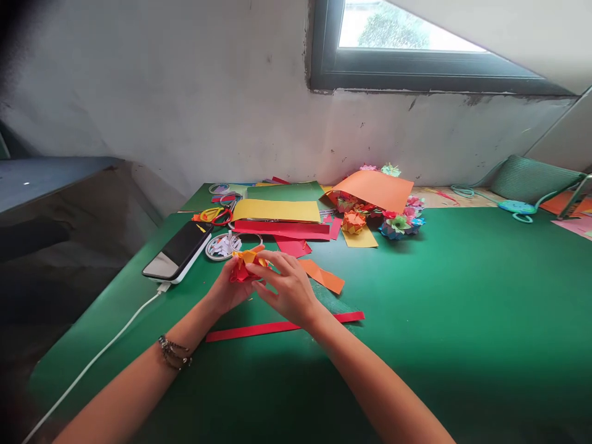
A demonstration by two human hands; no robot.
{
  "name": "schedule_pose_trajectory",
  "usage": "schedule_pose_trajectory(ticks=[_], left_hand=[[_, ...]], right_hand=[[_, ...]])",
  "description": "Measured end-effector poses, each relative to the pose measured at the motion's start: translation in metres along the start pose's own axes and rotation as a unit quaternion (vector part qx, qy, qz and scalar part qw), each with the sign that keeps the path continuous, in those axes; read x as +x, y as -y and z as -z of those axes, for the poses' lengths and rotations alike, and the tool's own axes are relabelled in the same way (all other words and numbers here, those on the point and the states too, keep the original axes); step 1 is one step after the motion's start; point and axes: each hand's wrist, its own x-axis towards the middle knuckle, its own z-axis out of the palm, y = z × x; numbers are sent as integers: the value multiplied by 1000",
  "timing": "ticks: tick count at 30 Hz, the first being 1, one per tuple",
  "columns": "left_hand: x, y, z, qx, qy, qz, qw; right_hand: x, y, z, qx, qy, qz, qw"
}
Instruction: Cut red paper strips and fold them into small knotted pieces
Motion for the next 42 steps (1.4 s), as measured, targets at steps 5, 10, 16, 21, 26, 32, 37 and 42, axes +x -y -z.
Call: schedule_pose_trajectory(ticks=[5,10,16,21,26,32,37,42], left_hand=[[-1,0,0,33,14,-21,999],[-3,-3,-1,88,34,-50,994],[-3,-7,7,305,-16,-123,944],[-4,-9,15,497,-5,-72,865],[-5,-12,19,569,1,-118,814],[-8,-16,16,569,52,-140,809],[-5,-27,21,598,13,-233,766],[26,-79,28,737,-166,-257,603]], right_hand=[[-1,0,0,47,-10,-17,999],[-1,-1,5,128,-68,-79,986],[-5,-11,4,143,-56,-120,981],[-11,-30,10,134,-74,-180,972],[-19,-49,26,106,-126,-240,957],[-28,-69,44,99,-141,-329,928],[-32,-71,43,105,-121,-343,926],[-33,-64,39,96,-87,-315,940]])
